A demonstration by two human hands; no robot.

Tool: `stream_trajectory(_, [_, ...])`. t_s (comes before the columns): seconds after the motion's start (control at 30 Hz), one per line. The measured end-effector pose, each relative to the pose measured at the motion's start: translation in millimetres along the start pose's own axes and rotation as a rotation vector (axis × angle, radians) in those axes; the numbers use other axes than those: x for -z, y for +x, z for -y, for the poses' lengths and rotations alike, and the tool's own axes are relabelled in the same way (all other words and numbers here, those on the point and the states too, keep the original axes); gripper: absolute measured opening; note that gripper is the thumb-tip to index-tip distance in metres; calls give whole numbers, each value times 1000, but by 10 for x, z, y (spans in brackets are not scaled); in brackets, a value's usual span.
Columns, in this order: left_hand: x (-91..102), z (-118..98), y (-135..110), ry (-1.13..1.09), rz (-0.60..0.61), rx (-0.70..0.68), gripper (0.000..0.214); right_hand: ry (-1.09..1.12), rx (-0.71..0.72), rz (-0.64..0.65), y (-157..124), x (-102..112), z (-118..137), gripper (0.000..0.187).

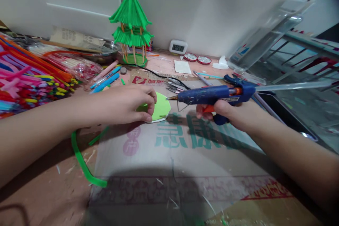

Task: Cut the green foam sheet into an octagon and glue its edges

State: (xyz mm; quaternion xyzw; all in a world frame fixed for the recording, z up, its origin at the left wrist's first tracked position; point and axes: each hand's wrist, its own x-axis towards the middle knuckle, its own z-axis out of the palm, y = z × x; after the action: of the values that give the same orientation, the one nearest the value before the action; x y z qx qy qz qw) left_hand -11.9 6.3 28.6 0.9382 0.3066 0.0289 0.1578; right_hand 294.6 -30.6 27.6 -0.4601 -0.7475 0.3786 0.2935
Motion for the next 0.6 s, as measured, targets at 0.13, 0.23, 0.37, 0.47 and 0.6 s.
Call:
stream_trajectory(0.13, [9, 34, -1, -14, 9, -24, 20, 59, 128, -14, 17, 21, -7, 48])
stream_trajectory(0.23, [32, 70, 6, -71, 60, -63, 18, 134, 129, -89, 2, 66, 12, 44])
stream_trajectory(0.37, [19, 61, 13, -100, 4, 0, 17, 208, 108, -294, 21, 211, 142, 49])
stream_trajectory(0.47, [-35, 41, 17, -49, -68, 1, 17, 222, 125, -423, 200, 427, 253, 54])
stream_trajectory(0.6, [-72, 50, 16, -30, -88, 23, 18, 98, 76, -552, 696, 746, 170, 42])
